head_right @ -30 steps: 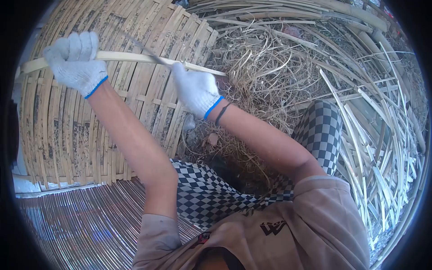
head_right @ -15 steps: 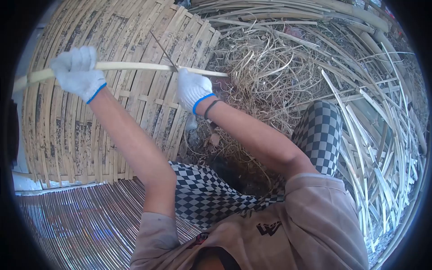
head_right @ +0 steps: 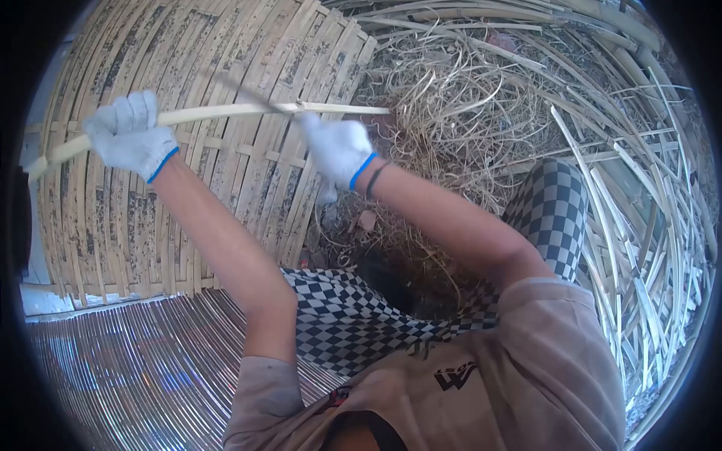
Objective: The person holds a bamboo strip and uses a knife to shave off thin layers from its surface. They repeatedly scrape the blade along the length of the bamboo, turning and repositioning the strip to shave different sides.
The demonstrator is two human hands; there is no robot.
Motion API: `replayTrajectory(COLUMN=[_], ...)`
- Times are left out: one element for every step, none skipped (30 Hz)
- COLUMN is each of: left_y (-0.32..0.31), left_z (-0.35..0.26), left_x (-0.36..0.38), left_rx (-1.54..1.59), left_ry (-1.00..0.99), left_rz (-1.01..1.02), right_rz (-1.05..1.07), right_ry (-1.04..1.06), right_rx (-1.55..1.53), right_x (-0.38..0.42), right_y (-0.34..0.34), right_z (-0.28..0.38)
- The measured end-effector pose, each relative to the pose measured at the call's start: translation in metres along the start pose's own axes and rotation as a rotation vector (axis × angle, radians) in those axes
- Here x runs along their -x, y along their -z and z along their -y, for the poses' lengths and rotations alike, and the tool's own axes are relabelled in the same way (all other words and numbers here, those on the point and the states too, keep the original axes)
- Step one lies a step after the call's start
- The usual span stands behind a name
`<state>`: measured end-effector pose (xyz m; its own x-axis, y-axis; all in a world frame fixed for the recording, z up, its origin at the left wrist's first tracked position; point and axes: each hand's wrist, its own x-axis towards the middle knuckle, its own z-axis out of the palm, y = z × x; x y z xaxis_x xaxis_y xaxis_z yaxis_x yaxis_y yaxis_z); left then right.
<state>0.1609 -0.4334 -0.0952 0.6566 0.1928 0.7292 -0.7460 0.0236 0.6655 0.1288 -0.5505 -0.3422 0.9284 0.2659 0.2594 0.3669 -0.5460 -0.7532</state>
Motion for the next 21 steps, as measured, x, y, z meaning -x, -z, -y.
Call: replayTrajectory(left_y=[-0.001, -0.002, -0.001, 0.009, 0.014, 0.013, 0.009, 0.008, 0.008, 0.007, 0.004, -0.001, 0.002, 0.014, 0.02, 0.014, 0.011, 0.008, 0.007, 0.0, 0.006], left_z=[0.006, 0.008, 0.007, 0.006, 0.003, 0.005, 0.005, 0.003, 0.002, 0.004, 0.008, 0.01, 0.01, 0.008, 0.01, 0.008, 0.008, 0.007, 0.006, 0.013, 0.012], left_x=[0.001, -0.002, -0.011, -0.014, -0.006, -0.007, -0.007, -0.006, -0.003, 0.002, 0.005, 0.001, -0.005, -0.007, -0.007, -0.003, -0.003, -0.004, 0.0, 0.004, 0.004], left_rx=[-0.036, -0.06, -0.033, -0.014, -0.014, -0.048, -0.005, 0.026, 0.058, 0.033, 0.018, 0.013, 0.029, 0.031, 0.039, 0.024, 0.054, 0.079, 0.103, 0.034, 0.04], left_ry=[0.007, -0.004, -0.03, -0.041, -0.028, -0.018, -0.013, 0.001, 0.014, 0.02, 0.018, 0.001, -0.011, -0.002, 0.005, -0.006, 0.002, 0.011, 0.024, 0.056, 0.048], left_rz=[-0.012, -0.02, -0.041, -0.078, -0.121, -0.152, -0.083, -0.01, 0.062, 0.059, 0.055, 0.066, 0.025, -0.023, -0.069, -0.023, 0.026, 0.08, 0.124, 0.056, 0.045], right_rz=[-0.016, -0.005, -0.019, -0.087, -0.064, -0.055, -0.021, 0.01, -0.067, -0.028, 0.004, 0.058, -0.018, 0.032, 0.075, 0.015, -0.042, -0.101, -0.078, -0.042, -0.018], right_ry=[-0.071, -0.097, -0.124, -0.04, -0.075, -0.101, -0.055, -0.008, 0.094, 0.019, -0.052, -0.167, -0.075, -0.115, -0.156, -0.056, 0.041, 0.136, 0.057, 0.045, 0.036], right_rx=[-0.058, 0.003, 0.063, 0.197, 0.081, -0.024, 0.021, 0.064, 0.066, 0.032, 0.006, -0.083, 0.128, 0.038, -0.048, -0.011, 0.018, 0.04, 0.074, 0.23, 0.396], right_x=[-0.01, -0.011, -0.02, -0.021, -0.009, -0.007, -0.002, 0.002, -0.001, -0.015, -0.023, -0.029, -0.021, -0.018, -0.018, -0.016, -0.012, -0.007, -0.016, -0.028, -0.038], right_y=[0.002, -0.005, -0.012, -0.022, -0.015, -0.002, 0.011, 0.025, -0.002, -0.017, -0.014, -0.021, -0.016, -0.003, 0.011, 0.017, 0.018, 0.016, -0.006, -0.029, -0.041], right_z=[-0.009, -0.004, 0.006, 0.011, 0.024, 0.031, 0.033, 0.034, 0.0, -0.018, -0.022, -0.01, 0.005, 0.02, 0.028, 0.027, 0.025, 0.024, 0.0, -0.017, -0.028])
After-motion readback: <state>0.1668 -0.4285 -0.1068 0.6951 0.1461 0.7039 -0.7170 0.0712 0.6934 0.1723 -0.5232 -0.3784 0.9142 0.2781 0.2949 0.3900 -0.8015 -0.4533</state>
